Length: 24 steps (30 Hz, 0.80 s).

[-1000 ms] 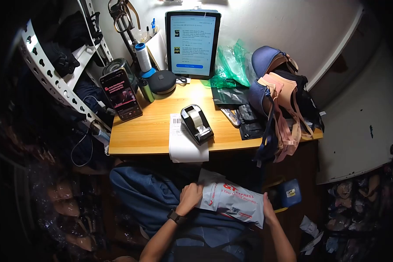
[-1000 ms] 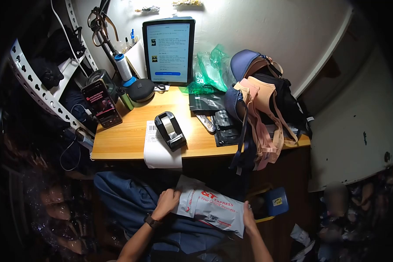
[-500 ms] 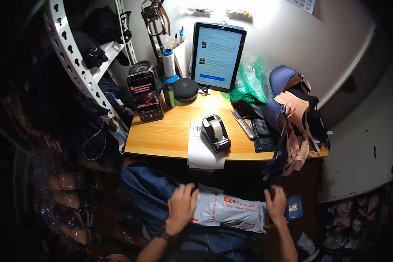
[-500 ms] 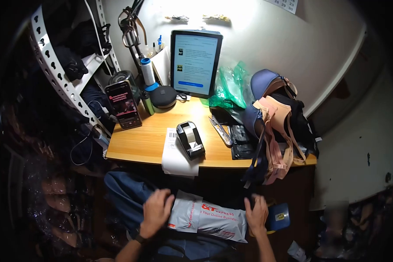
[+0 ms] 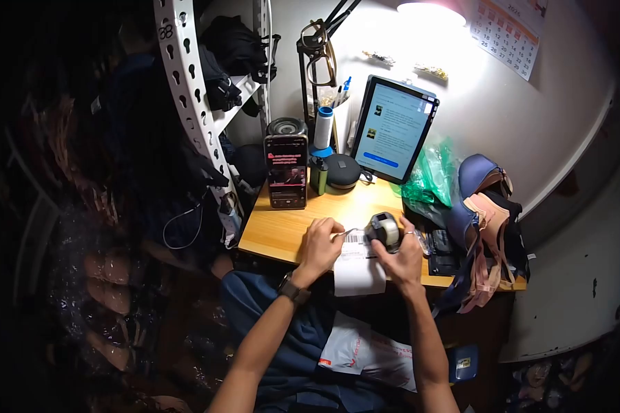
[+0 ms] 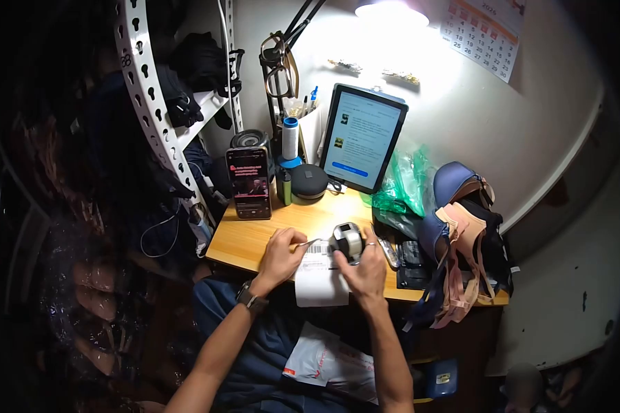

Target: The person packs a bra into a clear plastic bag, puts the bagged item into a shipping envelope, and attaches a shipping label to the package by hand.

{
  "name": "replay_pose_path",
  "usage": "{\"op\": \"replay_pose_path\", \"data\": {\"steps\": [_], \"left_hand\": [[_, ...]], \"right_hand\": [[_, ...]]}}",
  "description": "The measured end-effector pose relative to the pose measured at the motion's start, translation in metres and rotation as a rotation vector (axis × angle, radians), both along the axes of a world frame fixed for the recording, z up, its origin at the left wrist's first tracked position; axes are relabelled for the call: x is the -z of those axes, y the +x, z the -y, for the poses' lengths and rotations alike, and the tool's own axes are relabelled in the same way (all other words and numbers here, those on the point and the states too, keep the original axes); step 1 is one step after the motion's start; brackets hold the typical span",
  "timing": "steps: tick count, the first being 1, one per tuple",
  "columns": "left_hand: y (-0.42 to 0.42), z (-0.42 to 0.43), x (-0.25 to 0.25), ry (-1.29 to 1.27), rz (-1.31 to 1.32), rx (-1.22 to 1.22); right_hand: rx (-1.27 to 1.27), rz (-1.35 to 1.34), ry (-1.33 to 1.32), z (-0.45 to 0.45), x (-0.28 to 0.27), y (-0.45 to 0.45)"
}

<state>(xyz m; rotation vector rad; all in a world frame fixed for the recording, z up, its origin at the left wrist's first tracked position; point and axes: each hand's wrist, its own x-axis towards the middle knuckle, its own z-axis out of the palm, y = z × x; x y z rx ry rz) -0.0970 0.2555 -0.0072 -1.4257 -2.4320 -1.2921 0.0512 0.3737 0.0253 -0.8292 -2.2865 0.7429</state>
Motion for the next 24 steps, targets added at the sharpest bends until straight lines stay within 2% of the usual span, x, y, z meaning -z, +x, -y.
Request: {"op": "replay_pose_path", "data": {"steps": [2,3,5,6,7,9,10,12,13,15,17,19,21,22,23,24], "left_hand": [[0.009,0.022,0.005,0.302,0.625,0.056],[0.017,0.033,0.003,0.301,0.624,0.055],[0.039,0.06,-0.02,0.529,1.005,0.154],[0.049,0.066,-0.022,0.528,1.01,0.145],[0.062,0.068,-0.022,0.525,0.991,0.136],[0.084,0.067,-0.026,0.513,0.948,0.142],[0.092,0.068,-0.03,0.506,0.956,0.15],[0.106,0.068,-0.037,0.424,0.759,0.1],[0.11,0.069,-0.039,0.384,0.661,0.07],[0.113,0.073,-0.038,0.305,0.634,0.075],[0.113,0.081,-0.036,0.144,0.57,0.094],[0.108,0.093,-0.025,0.164,0.529,0.096],[0.095,0.11,-0.019,0.287,0.473,0.049],[0.085,0.121,-0.018,0.38,0.457,0.007],[0.072,0.14,-0.029,0.264,0.6,0.011],[0.06,0.16,-0.046,0.141,0.739,0.014]], "right_hand": [[0.05,0.02,0.075,-0.011,-0.007,0.004],[0.05,0.02,0.074,-0.013,-0.013,0.006],[-0.023,-0.102,0.415,-0.01,-0.038,0.012],[-0.064,-0.159,0.583,-0.005,-0.049,0.016],[-0.068,-0.151,0.575,0.007,-0.058,0.022],[-0.506,-0.136,0.322,0.037,-0.072,0.032],[-0.494,-0.131,0.32,0.047,-0.072,0.039],[-0.555,0.233,0.011,0.061,-0.067,0.053],[-0.553,0.236,0.012,0.062,-0.065,0.058],[-0.533,0.147,-0.047,0.062,-0.059,0.069],[-0.511,0.096,-0.084,0.056,-0.052,0.078],[-0.395,-0.084,-0.085,0.043,-0.046,0.091],[-0.007,-0.147,-0.188,0.02,-0.06,0.114],[0.079,-0.173,-0.048,0.005,-0.071,0.128],[0.164,-0.192,0.094,-0.002,-0.08,0.141],[0.182,-0.177,0.087,0.002,-0.084,0.151]]}}
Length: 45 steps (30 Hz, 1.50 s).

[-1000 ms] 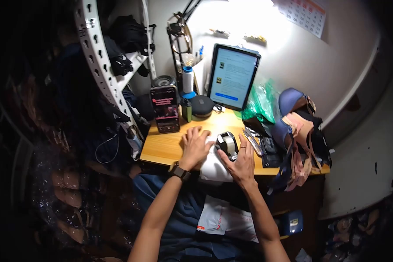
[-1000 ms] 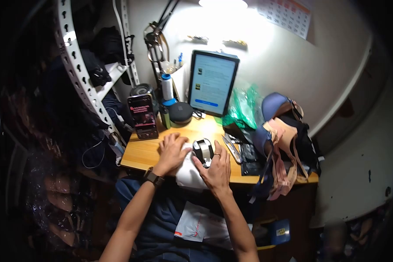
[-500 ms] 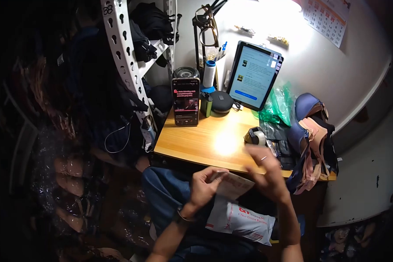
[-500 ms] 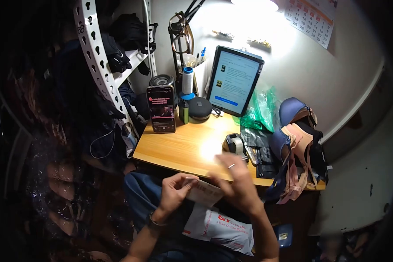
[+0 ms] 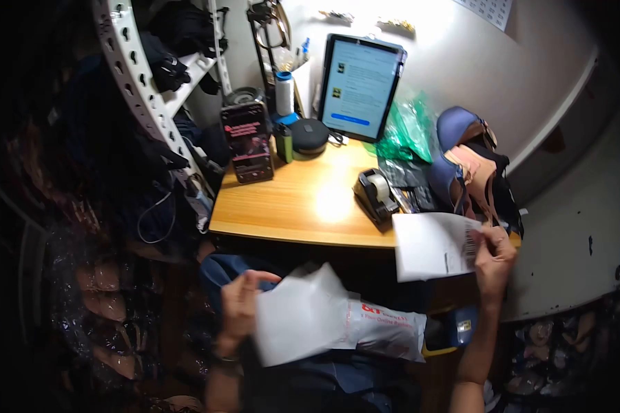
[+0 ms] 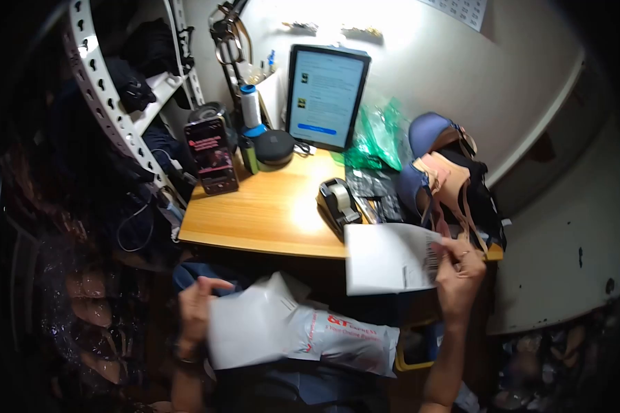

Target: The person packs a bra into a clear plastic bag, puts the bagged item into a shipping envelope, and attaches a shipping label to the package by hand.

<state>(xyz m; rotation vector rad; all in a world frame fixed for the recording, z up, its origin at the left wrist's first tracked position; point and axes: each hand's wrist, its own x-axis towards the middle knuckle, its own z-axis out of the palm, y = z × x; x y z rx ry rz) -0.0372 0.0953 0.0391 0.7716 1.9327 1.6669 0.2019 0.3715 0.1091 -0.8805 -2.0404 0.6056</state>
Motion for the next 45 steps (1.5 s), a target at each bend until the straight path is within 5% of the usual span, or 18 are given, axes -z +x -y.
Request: {"op": "replay_pose_path", "data": {"steps": [4,6,10,17,25,29,32,34,38,40,41,43,45], "left_hand": [[-0.013,0.027,-0.029,-0.075,0.313,0.404],[-0.007,0.01,-0.026,-0.388,0.245,1.108],[0.059,-0.025,0.013,-0.536,0.321,1.264],[0.097,-0.054,0.049,-0.603,0.832,0.95],[0.093,-0.04,0.109,-0.568,0.845,0.785],[0.095,-0.04,0.113,-0.621,0.93,0.732],[0.093,-0.042,0.102,-0.605,1.022,0.751],[0.09,-0.036,0.095,-0.601,1.07,0.76],[0.064,-0.018,0.08,-0.622,0.98,0.875],[0.041,-0.021,0.059,-0.475,0.294,1.123],[0.034,-0.038,0.03,-0.471,0.281,1.121],[0.034,-0.067,-0.027,-0.761,-0.591,1.168],[0.059,-0.074,0.001,-0.713,-0.693,1.136]], "right_hand": [[-0.049,-0.019,-0.058,0.018,-0.007,0.027],[-0.573,0.266,-0.226,0.026,-0.006,0.029],[-0.875,0.45,-0.474,0.014,0.04,0.02],[-0.807,0.595,-0.815,-0.002,0.12,-0.015],[-0.696,0.713,-0.842,0.007,0.185,-0.032],[-0.683,0.779,-0.579,0.034,0.185,-0.029],[-0.357,0.957,-0.185,0.077,0.164,-0.028],[-0.437,0.429,-0.384,0.113,0.177,-0.016],[-0.429,0.617,-0.143,0.131,0.199,-0.007],[-0.434,0.625,-0.15,0.133,0.196,-0.002],[-0.447,0.63,-0.139,0.127,0.194,-0.002],[-0.471,0.64,-0.135,0.115,0.187,0.005],[-0.511,0.62,-0.071,0.093,0.173,0.021]]}}
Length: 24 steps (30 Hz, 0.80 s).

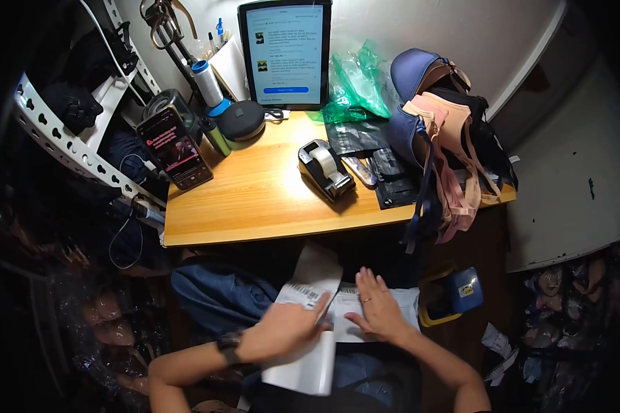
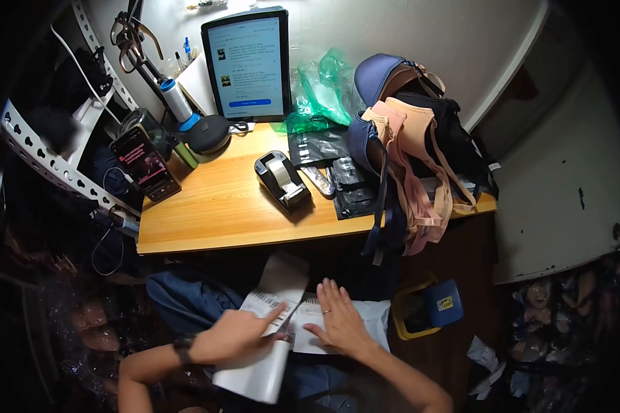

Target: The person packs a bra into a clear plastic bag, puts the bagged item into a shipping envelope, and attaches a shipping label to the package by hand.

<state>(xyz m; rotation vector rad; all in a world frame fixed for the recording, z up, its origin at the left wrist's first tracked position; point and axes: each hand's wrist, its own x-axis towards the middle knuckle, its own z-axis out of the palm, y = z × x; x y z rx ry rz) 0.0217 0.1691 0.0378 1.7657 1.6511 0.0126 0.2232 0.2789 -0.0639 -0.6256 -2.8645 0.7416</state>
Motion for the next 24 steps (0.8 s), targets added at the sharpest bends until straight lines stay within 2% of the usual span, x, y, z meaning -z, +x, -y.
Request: {"op": "replay_pose_path", "data": {"steps": [2,4,6,9,15,18,22,24], "left_hand": [[0.031,-0.016,0.04,0.165,-0.079,0.045],[0.053,-0.027,0.085,0.235,-0.099,0.065],[0.064,-0.027,0.122,0.29,-0.254,0.102],[0.047,-0.024,0.124,0.239,-0.255,0.122],[0.027,-0.009,0.132,0.163,-0.398,0.176],[0.018,-0.002,0.131,0.101,-0.407,0.12],[0.005,0.0,0.109,0.133,-0.338,0.11],[-0.003,0.001,0.078,0.126,-0.302,0.075]], "right_hand": [[-0.011,-0.019,0.028,-0.011,0.001,0.016],[-0.1,0.154,0.061,-0.017,0.026,0.03],[-0.141,0.247,0.064,-0.018,0.031,0.036],[-0.14,0.234,-0.088,-0.018,0.025,0.035],[-0.117,0.294,-0.095,-0.018,0.025,0.036],[-0.096,0.319,-0.086,-0.016,0.026,0.033],[-0.014,0.261,-0.059,-0.021,0.017,0.046],[0.11,0.244,-0.206,-0.03,0.013,0.065]]}}
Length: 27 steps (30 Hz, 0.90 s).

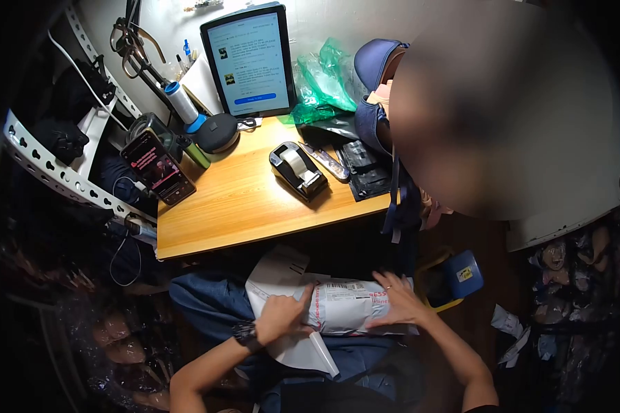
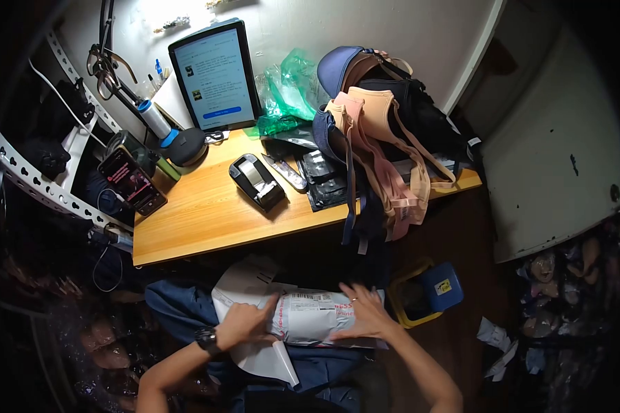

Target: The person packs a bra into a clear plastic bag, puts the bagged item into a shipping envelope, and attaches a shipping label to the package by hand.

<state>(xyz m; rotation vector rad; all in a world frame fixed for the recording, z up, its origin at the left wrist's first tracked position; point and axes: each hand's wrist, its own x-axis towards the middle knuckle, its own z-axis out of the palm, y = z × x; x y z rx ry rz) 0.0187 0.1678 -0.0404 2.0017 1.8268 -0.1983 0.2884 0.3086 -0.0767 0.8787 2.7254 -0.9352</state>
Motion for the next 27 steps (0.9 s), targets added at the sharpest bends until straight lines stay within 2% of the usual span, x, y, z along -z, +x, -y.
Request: {"op": "replay_pose_path", "data": {"steps": [1,3,5,6,8,9,11,13,14,16,18,20,21,23,25,26,27], "left_hand": [[-0.005,0.002,-0.019,-0.014,0.036,-0.03],[-0.014,0.008,-0.035,-0.021,0.072,-0.035],[-0.018,0.017,-0.037,0.241,0.215,-0.228],[-0.019,0.017,-0.043,0.321,0.243,-0.27],[-0.02,0.015,-0.047,0.5,0.341,-0.326],[-0.022,0.016,-0.043,0.59,0.409,-0.359],[-0.036,0.023,-0.031,0.602,0.635,-0.455],[-0.041,0.017,0.011,0.998,0.521,-0.719],[-0.043,0.017,0.025,1.099,0.602,-0.785],[-0.024,0.003,0.018,1.217,0.819,-0.818],[-0.013,-0.002,0.012,1.274,1.008,-0.799],[-0.004,-0.004,0.006,1.299,1.176,-0.75],[-0.001,-0.005,0.003,1.303,1.253,-0.717],[0.002,-0.005,-0.007,1.269,1.427,-0.615],[0.002,-0.01,-0.026,1.133,1.61,-0.415],[0.0,-0.015,-0.038,1.024,1.693,-0.302],[-0.005,-0.021,-0.054,0.792,1.829,-0.073]], "right_hand": [[0.076,-0.006,-0.07,0.001,-0.001,0.005],[0.061,-0.008,-0.098,0.001,-0.004,0.008],[0.049,-0.008,-0.15,0.001,-0.01,0.018],[0.116,-0.004,-0.131,0.003,-0.008,0.021],[0.19,-0.072,-0.266,0.004,0.004,0.024],[0.291,-0.061,-0.241,0.008,0.0,0.033],[0.432,-0.228,-0.109,0.02,-0.01,0.058],[0.632,-0.272,-0.065,0.031,-0.025,0.104],[0.736,-0.333,-0.038,0.035,-0.031,0.124],[1.002,-0.409,0.158,0.045,-0.028,0.178],[1.38,-0.275,0.162,0.06,-0.053,0.229],[1.642,-0.242,0.253,0.07,-0.06,0.284],[1.76,-0.052,0.559,0.073,-0.033,0.333],[1.854,0.149,0.869,0.072,-0.028,0.347],[1.566,0.497,1.29,0.058,-0.039,0.33],[1.532,0.322,1.186,0.049,-0.053,0.297],[1.502,0.151,1.073,0.04,-0.067,0.263]]}}
